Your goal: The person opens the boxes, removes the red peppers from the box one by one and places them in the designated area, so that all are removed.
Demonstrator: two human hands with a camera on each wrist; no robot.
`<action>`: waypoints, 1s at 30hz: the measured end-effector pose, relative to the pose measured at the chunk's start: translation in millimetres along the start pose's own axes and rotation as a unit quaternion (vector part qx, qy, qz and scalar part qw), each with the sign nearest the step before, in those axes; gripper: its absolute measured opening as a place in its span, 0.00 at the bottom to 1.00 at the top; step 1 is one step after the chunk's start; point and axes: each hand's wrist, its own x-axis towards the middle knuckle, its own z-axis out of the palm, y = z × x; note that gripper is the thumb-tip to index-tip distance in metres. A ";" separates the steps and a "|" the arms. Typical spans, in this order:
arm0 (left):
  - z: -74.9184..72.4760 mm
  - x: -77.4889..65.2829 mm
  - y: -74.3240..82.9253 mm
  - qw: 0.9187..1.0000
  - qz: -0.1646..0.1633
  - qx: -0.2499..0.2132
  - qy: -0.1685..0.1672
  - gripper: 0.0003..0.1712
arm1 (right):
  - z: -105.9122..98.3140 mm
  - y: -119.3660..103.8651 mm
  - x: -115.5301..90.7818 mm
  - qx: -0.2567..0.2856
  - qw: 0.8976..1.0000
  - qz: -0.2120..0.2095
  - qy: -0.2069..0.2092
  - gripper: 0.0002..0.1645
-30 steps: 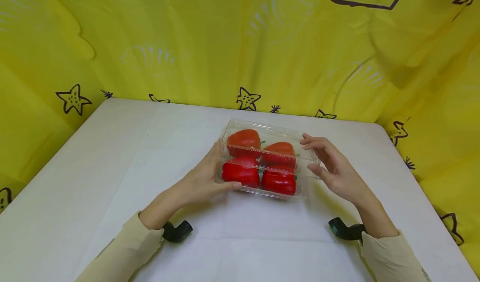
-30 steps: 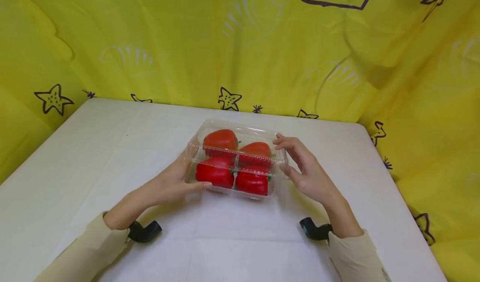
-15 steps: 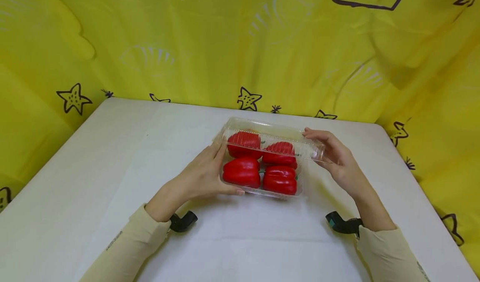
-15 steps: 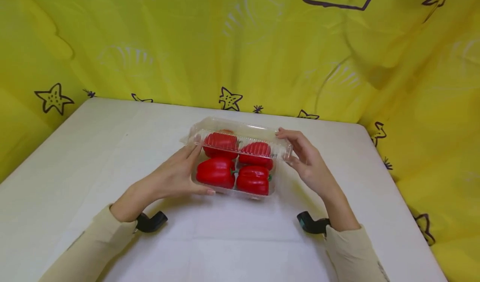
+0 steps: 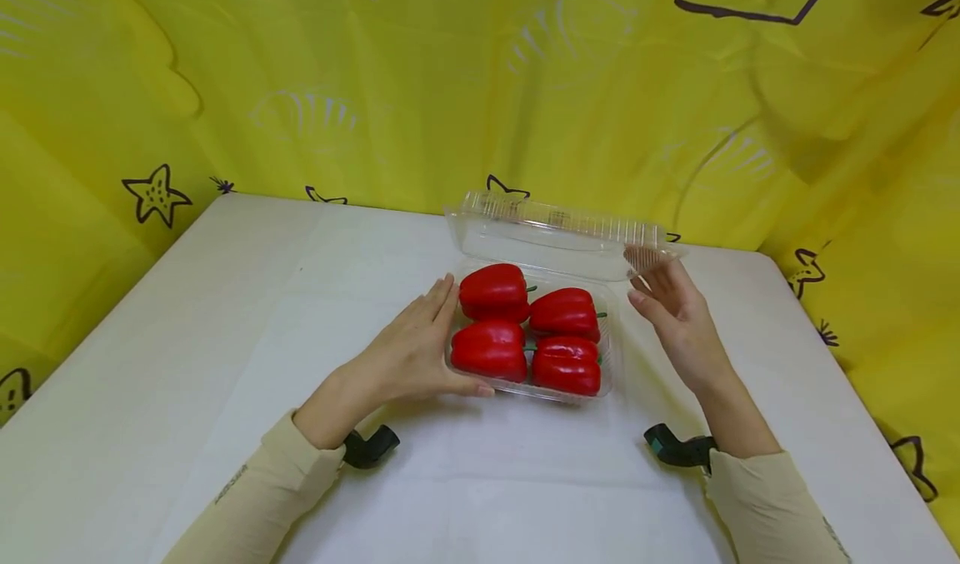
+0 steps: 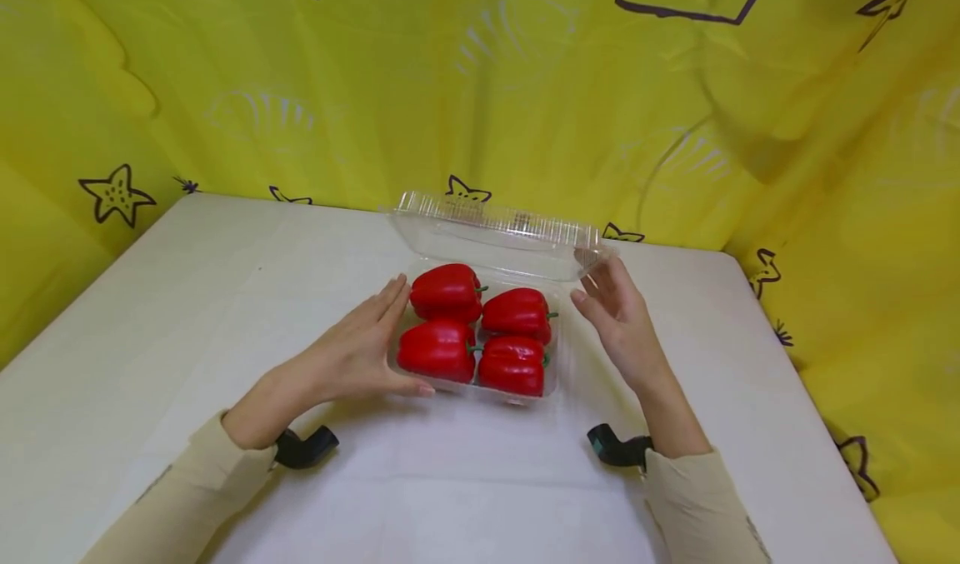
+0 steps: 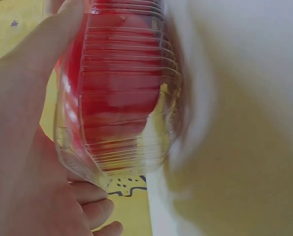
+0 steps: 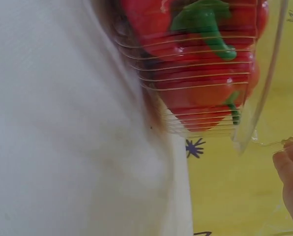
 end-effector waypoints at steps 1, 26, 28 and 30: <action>-0.2 -0.2 0.4 1.000 -0.002 0.000 -0.002 0.77 | -0.1 2.2 0.6 0.019 1.000 -0.005 -0.003 0.32; -1.3 -7.6 11.2 1.000 -0.010 0.018 -0.009 0.77 | -14.6 25.7 6.5 0.227 0.959 0.168 -0.023 0.40; -1.2 -8.0 12.4 1.000 -0.011 0.018 -0.007 0.77 | -14.0 25.6 6.5 0.220 0.959 0.176 -0.027 0.41; -1.1 -8.3 13.4 1.000 -0.011 0.022 -0.005 0.78 | -13.6 25.7 6.4 0.210 0.960 0.183 -0.034 0.42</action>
